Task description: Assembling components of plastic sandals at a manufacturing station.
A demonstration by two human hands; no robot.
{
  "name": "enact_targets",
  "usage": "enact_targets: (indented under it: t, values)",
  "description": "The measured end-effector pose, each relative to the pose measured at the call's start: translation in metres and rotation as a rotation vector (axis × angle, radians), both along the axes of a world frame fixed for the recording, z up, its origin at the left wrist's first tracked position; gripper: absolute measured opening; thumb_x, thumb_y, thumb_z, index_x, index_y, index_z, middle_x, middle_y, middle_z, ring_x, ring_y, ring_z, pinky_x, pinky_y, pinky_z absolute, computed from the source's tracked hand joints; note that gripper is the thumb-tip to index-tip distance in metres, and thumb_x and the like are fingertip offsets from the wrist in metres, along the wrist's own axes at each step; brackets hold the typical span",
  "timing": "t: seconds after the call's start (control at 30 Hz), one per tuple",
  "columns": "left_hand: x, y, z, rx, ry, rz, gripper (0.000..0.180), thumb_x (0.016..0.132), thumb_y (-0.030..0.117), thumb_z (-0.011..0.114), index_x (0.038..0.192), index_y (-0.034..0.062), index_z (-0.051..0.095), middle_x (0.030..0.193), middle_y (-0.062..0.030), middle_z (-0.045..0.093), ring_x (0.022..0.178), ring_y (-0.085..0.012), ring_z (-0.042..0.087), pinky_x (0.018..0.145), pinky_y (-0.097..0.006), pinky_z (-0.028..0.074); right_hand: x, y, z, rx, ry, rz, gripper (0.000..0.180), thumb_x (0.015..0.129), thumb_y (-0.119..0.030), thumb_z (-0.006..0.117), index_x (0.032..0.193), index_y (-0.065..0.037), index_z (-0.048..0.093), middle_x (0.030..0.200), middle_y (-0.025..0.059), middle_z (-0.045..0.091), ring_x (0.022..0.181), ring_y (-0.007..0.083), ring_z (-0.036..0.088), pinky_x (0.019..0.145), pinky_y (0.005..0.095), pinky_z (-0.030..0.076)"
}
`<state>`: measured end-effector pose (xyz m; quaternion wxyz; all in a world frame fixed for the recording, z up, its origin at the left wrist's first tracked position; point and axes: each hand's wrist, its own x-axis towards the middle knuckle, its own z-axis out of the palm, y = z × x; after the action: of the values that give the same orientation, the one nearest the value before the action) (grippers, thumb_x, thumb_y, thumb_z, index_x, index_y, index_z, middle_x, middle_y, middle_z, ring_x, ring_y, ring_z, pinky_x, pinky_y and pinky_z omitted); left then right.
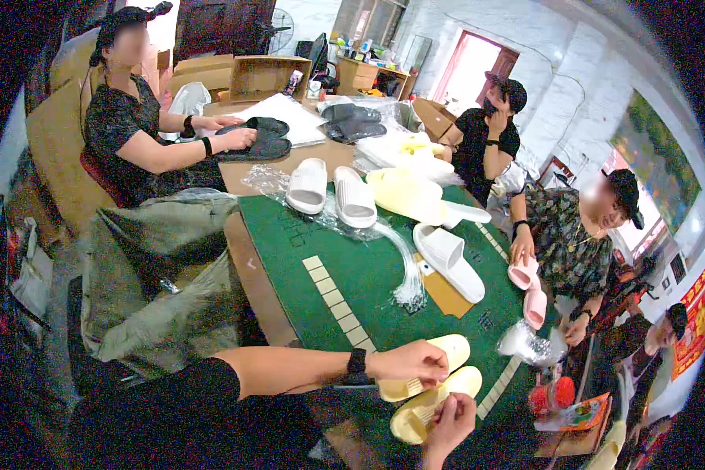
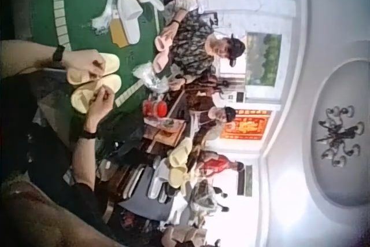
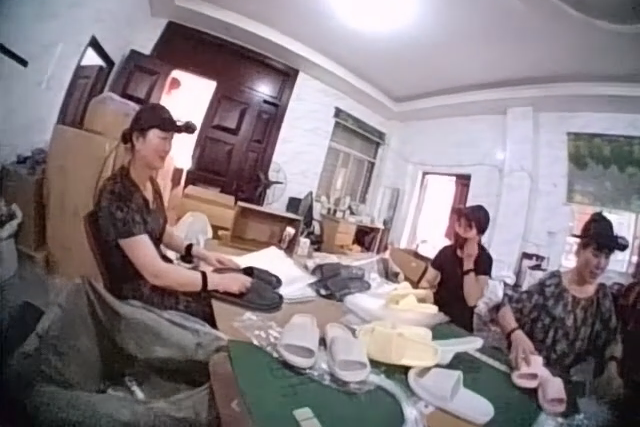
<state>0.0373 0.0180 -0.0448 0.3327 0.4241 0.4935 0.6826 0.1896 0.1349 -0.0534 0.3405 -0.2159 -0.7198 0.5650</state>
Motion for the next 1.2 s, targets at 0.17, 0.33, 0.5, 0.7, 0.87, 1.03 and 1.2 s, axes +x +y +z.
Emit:
enact_targets:
  t: [0.17,0.33,0.5,0.7,0.87,1.03,1.2]
  values:
    - [0.0,-0.005,-0.012,0.028,0.031,-0.023,0.016,0.091,0.016,0.065,0.09,-0.0003,0.064,0.079,-0.0049,0.066,0.07,-0.008,0.061,0.063,-0.024,0.05,0.004,0.001,-0.013,0.058,-0.006,0.001,0.006,0.094,-0.006,0.057,0.089,-0.003,0.054,0.07,-0.002,0.049,0.054,0.0025,0.04,0.046,0.0188,0.028]
    - [0.008,-0.004,-0.022,0.036,0.255,0.041,0.017,0.088,0.015,0.067,0.091,-0.0008,0.067,0.085,-0.0052,0.068,0.078,-0.0116,0.062,0.07,-0.027,0.049,0.004,-0.012,-0.012,0.331,-0.038,-0.017,0.01,0.093,-0.006,0.059,0.086,0.0,0.055,0.071,-0.0008,0.05,0.061,0.0056,0.042,0.054,0.0219,0.034]
    - [0.006,-0.007,-0.021,0.057,0.254,0.026,0.016,0.087,0.016,0.068,0.092,0.0005,0.068,0.085,-0.0051,0.067,0.078,-0.0096,0.06,0.072,-0.026,0.048,0.008,-0.009,-0.017,0.239,-0.001,0.031,0.01,0.094,-0.007,0.059,0.088,0.0,0.054,0.073,-0.001,0.05,0.064,0.0063,0.043,0.057,0.0219,0.036]
    - [0.007,-0.005,-0.024,0.056,0.177,0.004,0.016,0.087,0.017,0.069,0.091,0.0012,0.068,0.085,-0.0037,0.067,0.079,-0.0092,0.06,0.072,-0.025,0.048,0.007,-0.011,-0.017,0.334,0.01,0.018,0.013,0.094,-0.009,0.059,0.085,0.0,0.054,0.071,-0.0017,0.049,0.062,0.006,0.041,0.055,0.0221,0.034]
    - [0.007,-0.006,-0.025,0.008,0.085,-0.008,0.015,0.086,0.015,0.07,0.09,0.0007,0.068,0.085,-0.0031,0.067,0.079,-0.0089,0.059,0.072,-0.025,0.047,0.007,-0.013,-0.016,0.317,-0.003,0.025,0.014,0.094,-0.008,0.06,0.084,0.0,0.055,0.07,-0.0012,0.049,0.062,0.0062,0.041,0.055,0.0224,0.034]
    - [0.009,-0.004,-0.027,0.046,0.124,-0.01,0.013,0.086,0.014,0.07,0.088,0.0011,0.069,0.085,-0.0036,0.067,0.079,-0.0098,0.06,0.071,-0.026,0.047,0.006,-0.011,-0.017,0.327,-0.005,0.028,0.013,0.094,-0.008,0.059,0.085,0.0,0.055,0.072,-0.0003,0.051,0.062,0.0065,0.043,0.055,0.0221,0.036]
    - [0.01,-0.003,-0.028,0.079,0.207,0.0,0.013,0.086,0.014,0.07,0.087,0.001,0.069,0.085,-0.0044,0.067,0.079,-0.0111,0.06,0.071,-0.026,0.047,0.008,-0.013,-0.017,0.19,-0.013,0.061,0.012,0.094,-0.007,0.06,0.087,0.002,0.056,0.075,0.0018,0.055,0.063,0.0079,0.047,0.057,0.0237,0.041]
